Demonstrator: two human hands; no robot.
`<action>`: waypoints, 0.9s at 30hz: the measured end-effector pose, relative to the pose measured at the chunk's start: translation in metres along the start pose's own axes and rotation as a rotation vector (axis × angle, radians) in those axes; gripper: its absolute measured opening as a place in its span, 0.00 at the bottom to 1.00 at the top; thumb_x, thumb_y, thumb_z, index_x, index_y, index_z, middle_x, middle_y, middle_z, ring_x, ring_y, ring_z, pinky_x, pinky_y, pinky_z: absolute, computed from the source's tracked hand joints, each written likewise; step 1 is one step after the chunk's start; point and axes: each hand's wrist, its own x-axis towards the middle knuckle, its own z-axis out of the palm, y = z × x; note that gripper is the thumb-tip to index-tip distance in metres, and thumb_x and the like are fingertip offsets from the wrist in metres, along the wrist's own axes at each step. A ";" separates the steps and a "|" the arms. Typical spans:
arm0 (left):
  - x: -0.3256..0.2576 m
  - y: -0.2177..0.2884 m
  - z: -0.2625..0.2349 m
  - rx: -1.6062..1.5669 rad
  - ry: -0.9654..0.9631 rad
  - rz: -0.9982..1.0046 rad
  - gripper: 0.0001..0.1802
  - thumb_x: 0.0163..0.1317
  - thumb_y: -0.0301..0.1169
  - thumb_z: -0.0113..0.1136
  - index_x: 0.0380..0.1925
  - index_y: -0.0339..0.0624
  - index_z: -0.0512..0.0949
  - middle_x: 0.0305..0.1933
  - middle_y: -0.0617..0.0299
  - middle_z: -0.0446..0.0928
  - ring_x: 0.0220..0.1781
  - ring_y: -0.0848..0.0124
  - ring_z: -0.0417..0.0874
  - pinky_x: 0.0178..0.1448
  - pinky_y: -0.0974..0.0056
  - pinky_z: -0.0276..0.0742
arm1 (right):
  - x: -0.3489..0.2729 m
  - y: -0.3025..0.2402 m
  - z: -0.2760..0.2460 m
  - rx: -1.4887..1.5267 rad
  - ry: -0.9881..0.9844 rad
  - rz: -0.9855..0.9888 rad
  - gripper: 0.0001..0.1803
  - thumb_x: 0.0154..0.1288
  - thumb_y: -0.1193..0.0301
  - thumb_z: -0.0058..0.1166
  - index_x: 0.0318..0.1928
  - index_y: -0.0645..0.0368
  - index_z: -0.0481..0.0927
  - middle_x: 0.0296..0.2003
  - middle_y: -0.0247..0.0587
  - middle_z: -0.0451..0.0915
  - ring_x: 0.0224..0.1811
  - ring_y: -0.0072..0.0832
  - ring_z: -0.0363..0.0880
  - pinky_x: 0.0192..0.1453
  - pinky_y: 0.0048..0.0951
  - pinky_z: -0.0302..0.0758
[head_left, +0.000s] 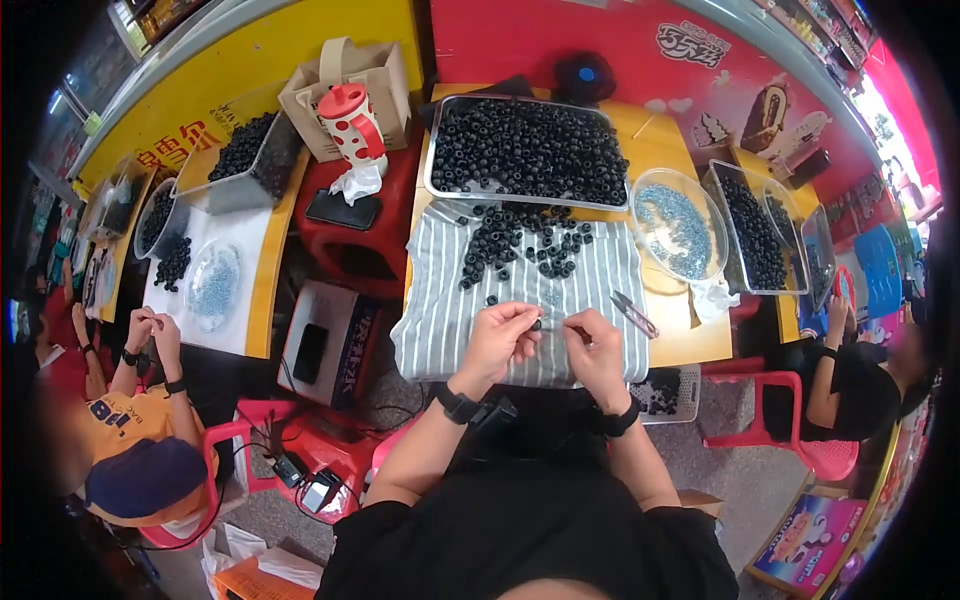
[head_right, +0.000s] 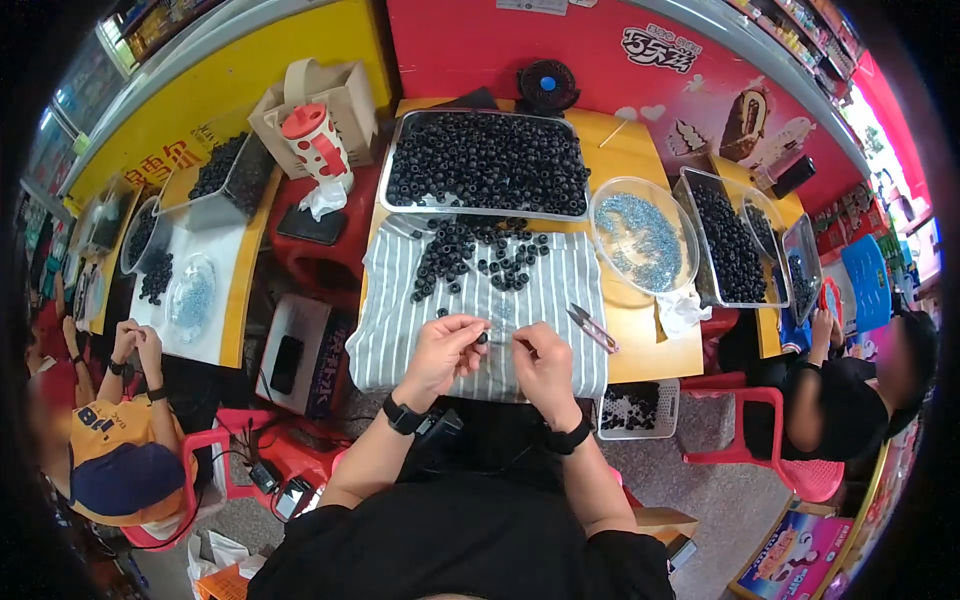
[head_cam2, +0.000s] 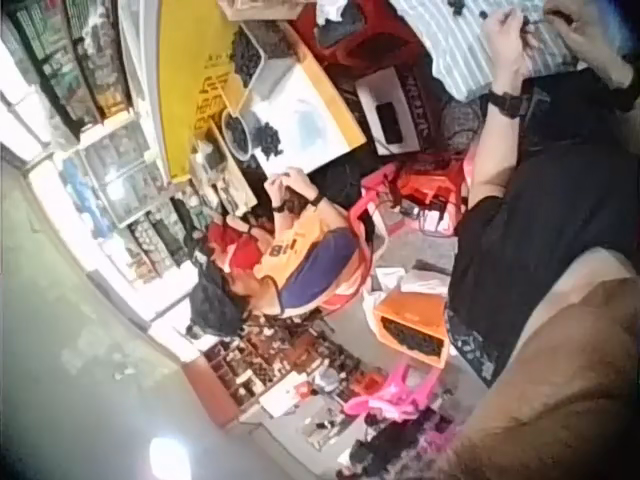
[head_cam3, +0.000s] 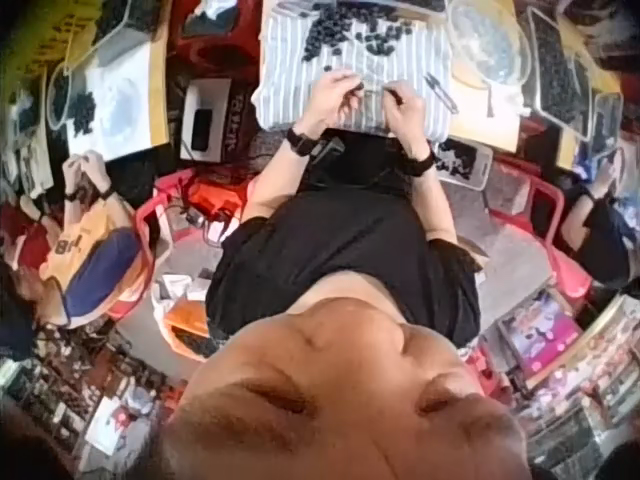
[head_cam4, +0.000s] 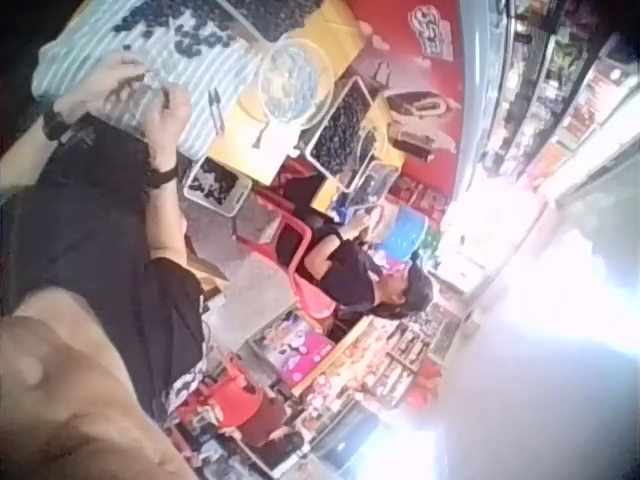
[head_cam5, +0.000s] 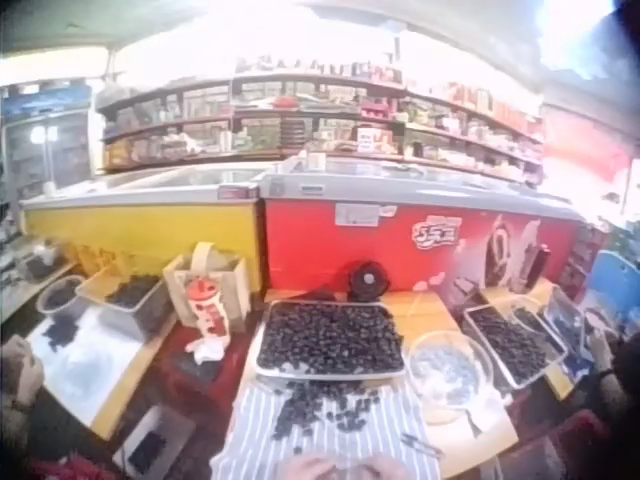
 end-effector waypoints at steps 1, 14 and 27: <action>0.000 -0.001 -0.002 -0.030 -0.006 0.018 0.10 0.67 0.31 0.56 0.42 0.36 0.79 0.26 0.62 0.80 0.18 0.79 0.77 0.18 0.76 0.68 | 0.001 0.001 -0.001 -0.060 -0.006 -0.029 0.04 0.54 0.83 0.54 0.32 0.63 0.79 0.26 0.47 0.75 0.27 0.41 0.76 0.30 0.35 0.71; -0.010 -0.008 -0.008 -0.344 -0.184 -0.006 0.11 0.71 0.29 0.50 0.47 0.35 0.76 0.37 0.58 0.80 0.31 0.74 0.80 0.34 0.74 0.76 | 0.021 -0.012 0.012 -0.500 -0.139 -0.176 0.03 0.52 0.79 0.53 0.25 0.62 0.73 0.24 0.48 0.71 0.31 0.49 0.74 0.33 0.47 0.70; -0.008 -0.019 -0.008 -0.234 -0.182 0.060 0.08 0.68 0.27 0.53 0.42 0.36 0.78 0.33 0.61 0.81 0.28 0.76 0.80 0.31 0.74 0.75 | 0.014 -0.030 -0.002 0.107 -0.239 -0.077 0.05 0.53 0.83 0.58 0.32 0.66 0.78 0.27 0.41 0.75 0.27 0.27 0.77 0.30 0.25 0.73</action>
